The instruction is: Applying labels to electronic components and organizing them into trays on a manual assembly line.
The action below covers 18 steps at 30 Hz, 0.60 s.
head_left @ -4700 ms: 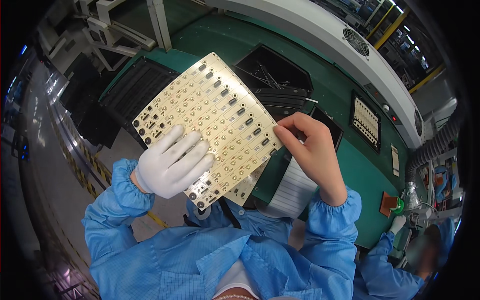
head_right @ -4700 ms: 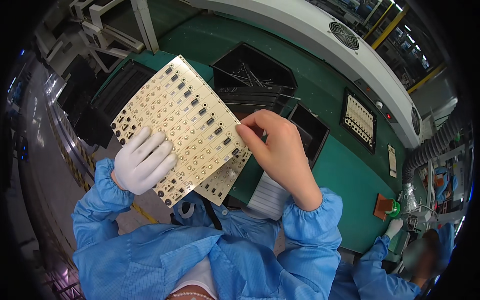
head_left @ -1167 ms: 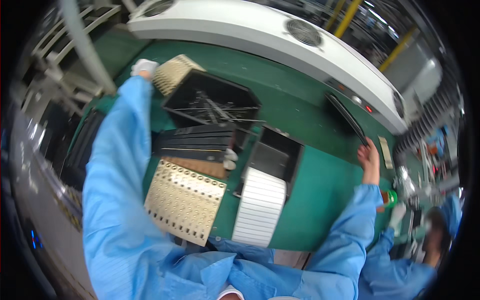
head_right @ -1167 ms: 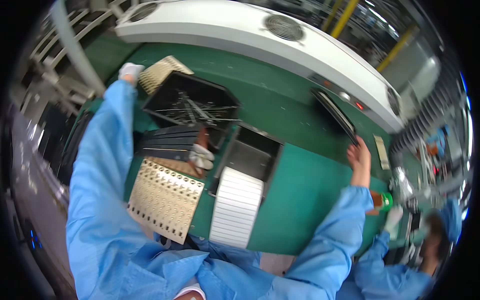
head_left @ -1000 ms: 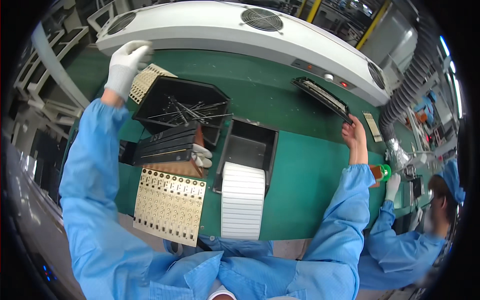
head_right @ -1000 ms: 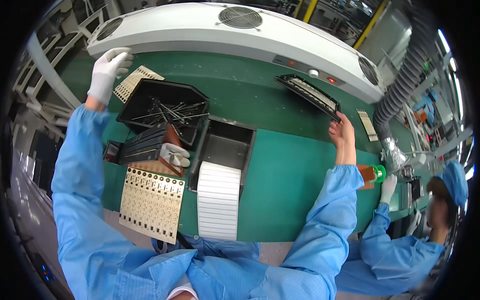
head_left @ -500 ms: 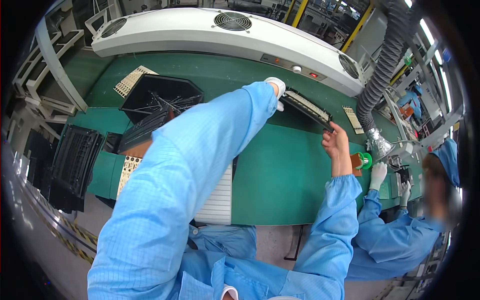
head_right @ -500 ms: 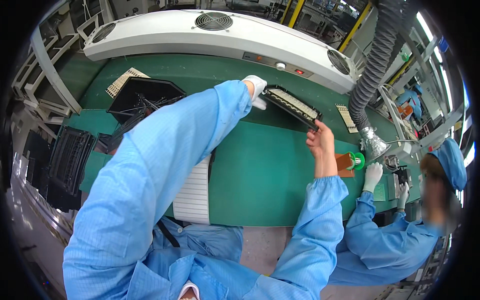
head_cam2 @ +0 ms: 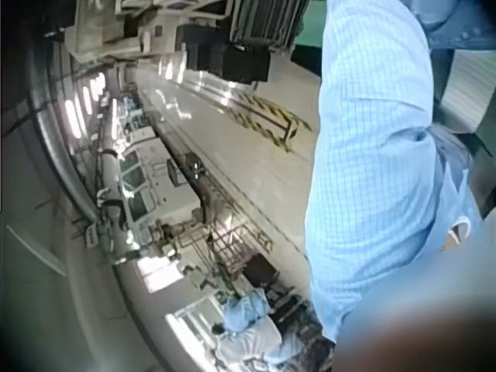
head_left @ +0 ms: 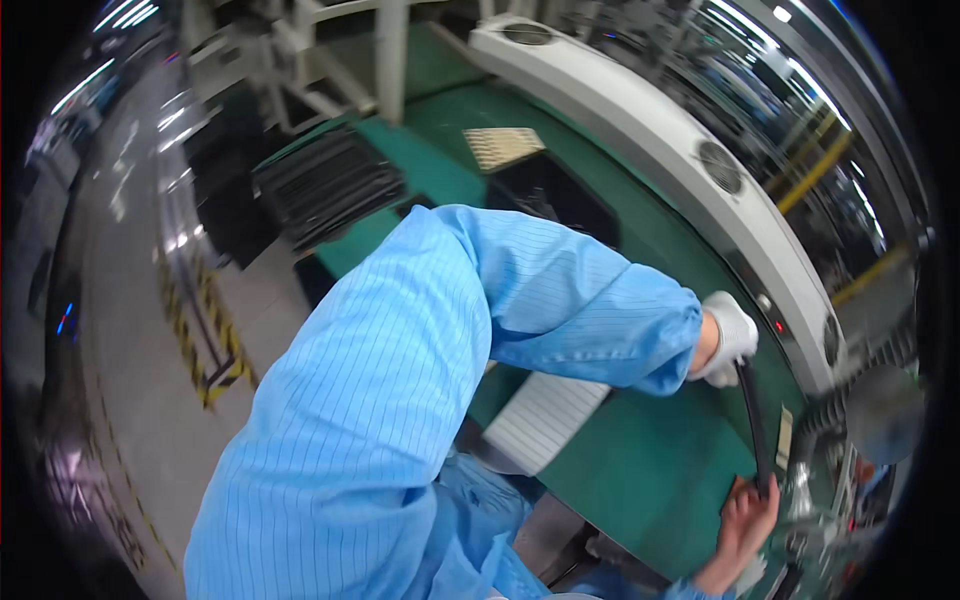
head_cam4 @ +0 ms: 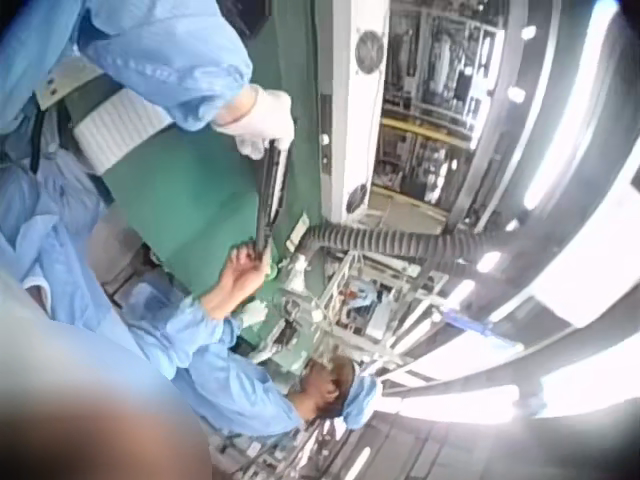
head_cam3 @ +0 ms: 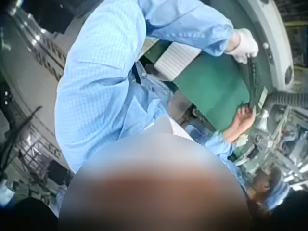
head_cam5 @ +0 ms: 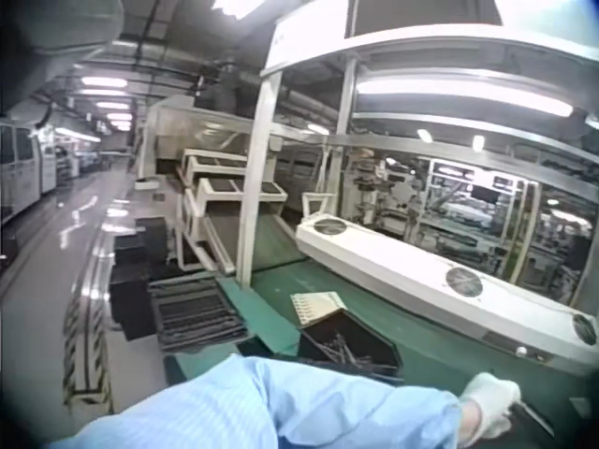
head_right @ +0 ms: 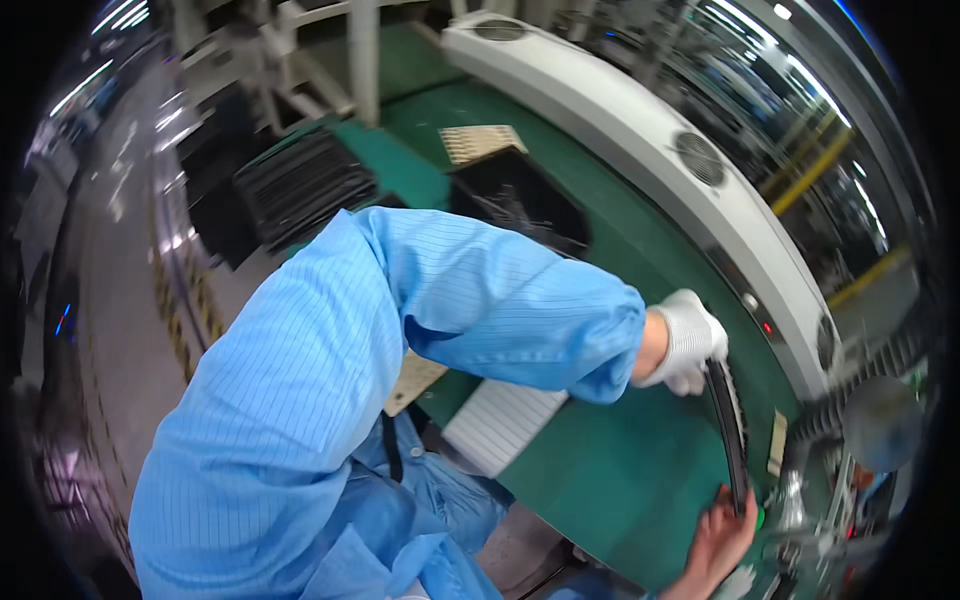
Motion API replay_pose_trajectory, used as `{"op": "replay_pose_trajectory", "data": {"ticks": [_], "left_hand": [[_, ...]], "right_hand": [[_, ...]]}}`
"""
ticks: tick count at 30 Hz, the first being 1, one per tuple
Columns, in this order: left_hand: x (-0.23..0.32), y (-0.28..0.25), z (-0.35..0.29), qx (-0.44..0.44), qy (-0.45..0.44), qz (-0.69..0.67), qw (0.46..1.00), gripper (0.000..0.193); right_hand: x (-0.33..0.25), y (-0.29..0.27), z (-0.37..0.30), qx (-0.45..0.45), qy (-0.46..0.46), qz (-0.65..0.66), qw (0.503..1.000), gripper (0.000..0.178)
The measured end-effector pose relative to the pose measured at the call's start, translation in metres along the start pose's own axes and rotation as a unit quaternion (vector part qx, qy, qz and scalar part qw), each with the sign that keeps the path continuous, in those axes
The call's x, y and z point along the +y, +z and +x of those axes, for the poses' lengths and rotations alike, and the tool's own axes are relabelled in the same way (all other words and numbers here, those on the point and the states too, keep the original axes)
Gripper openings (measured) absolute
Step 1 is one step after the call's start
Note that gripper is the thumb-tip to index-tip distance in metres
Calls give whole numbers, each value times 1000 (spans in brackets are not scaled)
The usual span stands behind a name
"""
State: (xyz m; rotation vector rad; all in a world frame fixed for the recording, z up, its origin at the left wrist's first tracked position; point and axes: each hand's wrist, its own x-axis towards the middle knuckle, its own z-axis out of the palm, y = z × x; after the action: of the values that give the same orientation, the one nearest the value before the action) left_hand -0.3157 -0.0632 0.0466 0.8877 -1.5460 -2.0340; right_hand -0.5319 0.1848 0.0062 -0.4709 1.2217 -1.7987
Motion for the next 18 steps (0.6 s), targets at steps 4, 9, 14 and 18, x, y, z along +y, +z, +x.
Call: {"op": "replay_pose_trajectory", "data": {"ticks": [4, 9, 14, 18], "left_hand": [[8, -55, -135, -4, 46, -171, 984, 32], [-7, -140, -259, -32, 133, -216, 967, 42], [-41, -225, -375, 199, 201, -142, 949, 46], [-89, -286, -430, 347, 218, -78, 909, 44]], "right_hand": [[-21, 42, -60, -185, 59, 22, 981, 30], [5, 159, -86, -152, -52, -132, 978, 28], [69, 319, -72, -313, -20, -220, 924, 30], [148, 435, -23, -475, -29, -406, 780, 24]]}}
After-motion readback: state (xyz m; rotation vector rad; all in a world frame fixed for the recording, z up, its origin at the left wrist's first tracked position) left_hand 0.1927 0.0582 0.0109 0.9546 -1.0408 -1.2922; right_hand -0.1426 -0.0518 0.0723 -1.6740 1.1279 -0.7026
